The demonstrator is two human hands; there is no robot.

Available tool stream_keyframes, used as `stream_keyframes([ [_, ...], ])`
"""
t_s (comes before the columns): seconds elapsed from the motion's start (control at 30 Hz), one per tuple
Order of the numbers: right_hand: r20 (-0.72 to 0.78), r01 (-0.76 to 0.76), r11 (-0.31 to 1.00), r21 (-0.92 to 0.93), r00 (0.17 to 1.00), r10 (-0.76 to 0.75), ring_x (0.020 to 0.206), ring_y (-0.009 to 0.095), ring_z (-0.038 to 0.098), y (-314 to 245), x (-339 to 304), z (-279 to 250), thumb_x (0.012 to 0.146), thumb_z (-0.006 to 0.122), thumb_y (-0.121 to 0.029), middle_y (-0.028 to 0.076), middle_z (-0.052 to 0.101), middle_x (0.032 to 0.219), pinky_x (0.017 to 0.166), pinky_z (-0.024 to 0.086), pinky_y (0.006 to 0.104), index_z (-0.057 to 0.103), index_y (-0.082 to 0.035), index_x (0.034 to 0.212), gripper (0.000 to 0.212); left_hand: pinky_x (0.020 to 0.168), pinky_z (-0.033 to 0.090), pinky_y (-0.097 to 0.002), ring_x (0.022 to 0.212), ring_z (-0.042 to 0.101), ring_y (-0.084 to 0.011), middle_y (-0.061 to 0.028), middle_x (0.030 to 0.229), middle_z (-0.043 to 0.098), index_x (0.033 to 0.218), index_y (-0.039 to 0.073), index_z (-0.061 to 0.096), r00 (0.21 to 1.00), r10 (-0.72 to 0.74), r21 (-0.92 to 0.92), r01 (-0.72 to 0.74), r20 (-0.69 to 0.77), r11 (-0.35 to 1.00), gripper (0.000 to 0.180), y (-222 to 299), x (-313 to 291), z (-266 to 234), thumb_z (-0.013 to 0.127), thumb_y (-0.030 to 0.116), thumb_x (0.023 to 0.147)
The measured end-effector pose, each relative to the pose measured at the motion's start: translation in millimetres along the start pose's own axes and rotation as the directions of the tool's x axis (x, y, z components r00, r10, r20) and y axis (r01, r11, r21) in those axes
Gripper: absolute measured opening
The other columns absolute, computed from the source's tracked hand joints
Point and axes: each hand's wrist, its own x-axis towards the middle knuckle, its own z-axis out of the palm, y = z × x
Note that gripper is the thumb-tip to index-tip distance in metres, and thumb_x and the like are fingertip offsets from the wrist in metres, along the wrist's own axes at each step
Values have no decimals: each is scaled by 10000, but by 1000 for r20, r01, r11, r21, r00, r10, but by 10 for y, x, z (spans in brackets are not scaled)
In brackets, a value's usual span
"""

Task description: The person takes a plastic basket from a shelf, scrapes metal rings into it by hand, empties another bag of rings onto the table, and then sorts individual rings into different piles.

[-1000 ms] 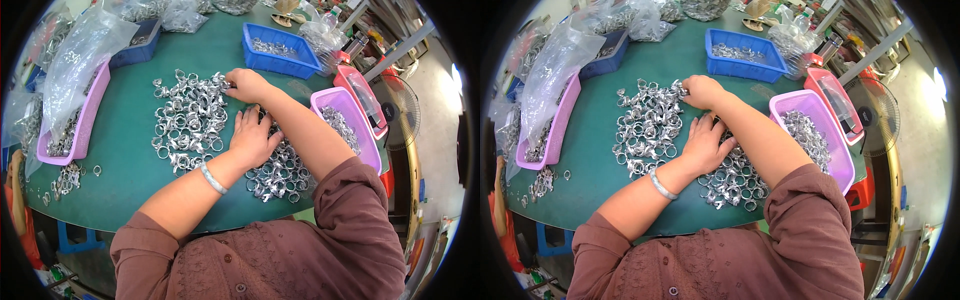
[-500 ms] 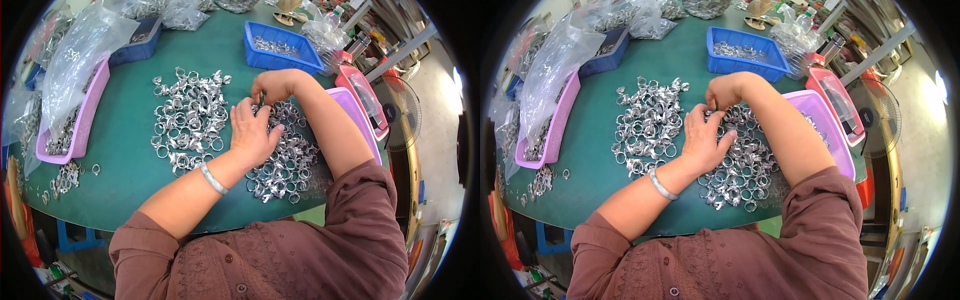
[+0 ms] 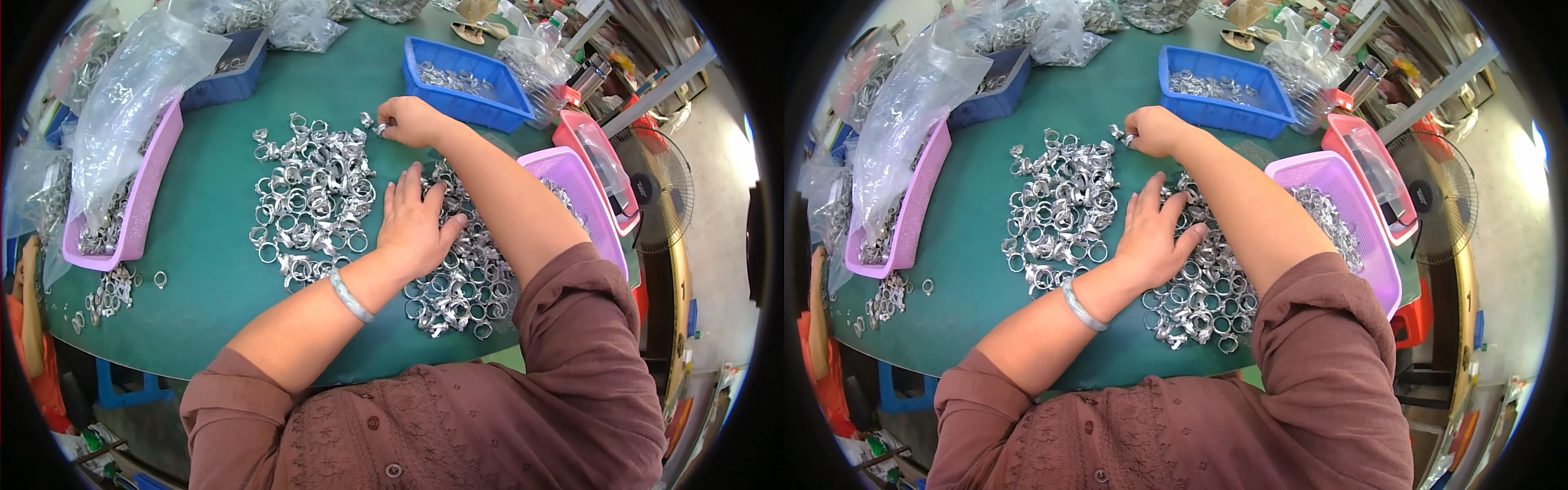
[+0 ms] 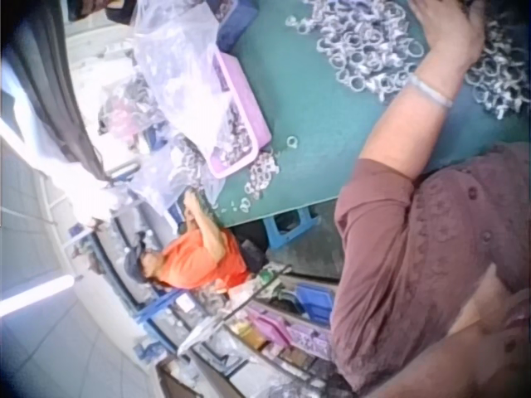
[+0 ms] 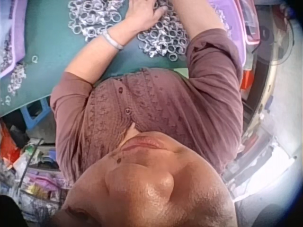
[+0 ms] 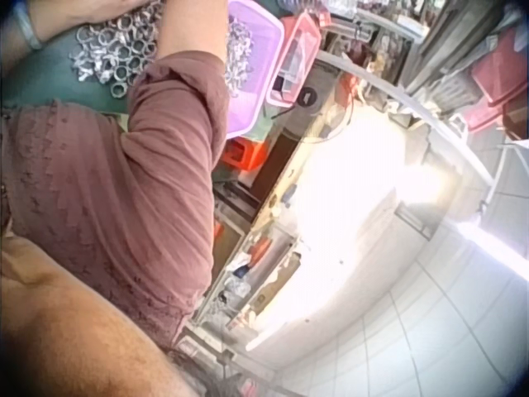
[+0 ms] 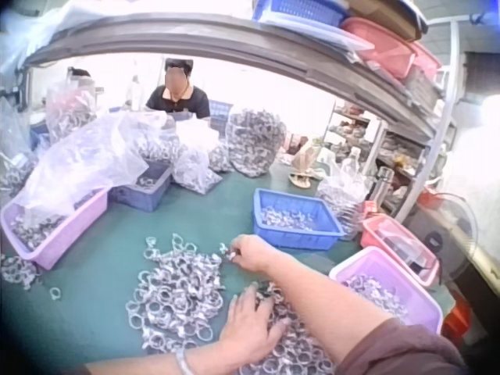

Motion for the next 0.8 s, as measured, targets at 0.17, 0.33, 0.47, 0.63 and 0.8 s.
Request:
stream_keyframes([
  [0.17, 330, 71, 990, -121, 944, -28, 788, 274, 623, 35, -175, -263, 677, 678, -129, 125, 645, 834, 702, 491, 348, 640, -20, 880, 233, 1093, 168, -544, 1307, 242, -478, -322, 1406, 212, 1306, 37, 420, 998, -16, -35, 14, -68, 999, 578, -16, 11, 16, 579, 371, 861],
  [0.33, 498, 49, 993, -107, 867, 11, 901, 292, 609, -133, -95, -446, 684, 640, -80, 146, 626, 984, 794, 489, 372, 585, -17, 1063, 389, 1089, 163, -547, 1305, 226, -498, -345, 1403, 196, 1310, 34, 413, 994, -49, -22, 47, -93, 999, 586, -13, 5, 22, 582, 369, 859],
  [0.47, 93, 92, 987, -132, 993, -80, 1101, 352, 529, -117, 79, -147, 706, 607, -68, 177, 520, 1227, 904, 449, 398, 543, -30, 1179, 479, 1089, 159, -545, 1306, 220, -504, -359, 1393, 209, 1311, 18, 408, 997, -44, -24, 43, -64, 999, 599, -2, -5, 28, 581, 371, 859],
  [0.63, 391, -9, 991, -131, 919, 60, 993, 328, 600, -119, 151, -245, 718, 590, -85, 164, 633, 1082, 847, 481, 385, 629, -43, 1102, 388, 1093, 146, -539, 1313, 219, -492, -359, 1388, 225, 1315, 18, 407, 997, -45, -23, 44, -61, 999, 598, -29, -6, 56, 575, 372, 863],
  [0.8, 240, 213, 973, -85, 953, -188, 918, 312, 615, -223, 144, -252, 674, 663, -99, 147, 640, 1003, 802, 495, 391, 611, -57, 1091, 422, 1094, 143, -540, 1309, 241, -479, -343, 1385, 249, 1307, 28, 411, 998, -53, 13, 54, -41, 998, 587, -30, 1, 27, 575, 374, 861],
])
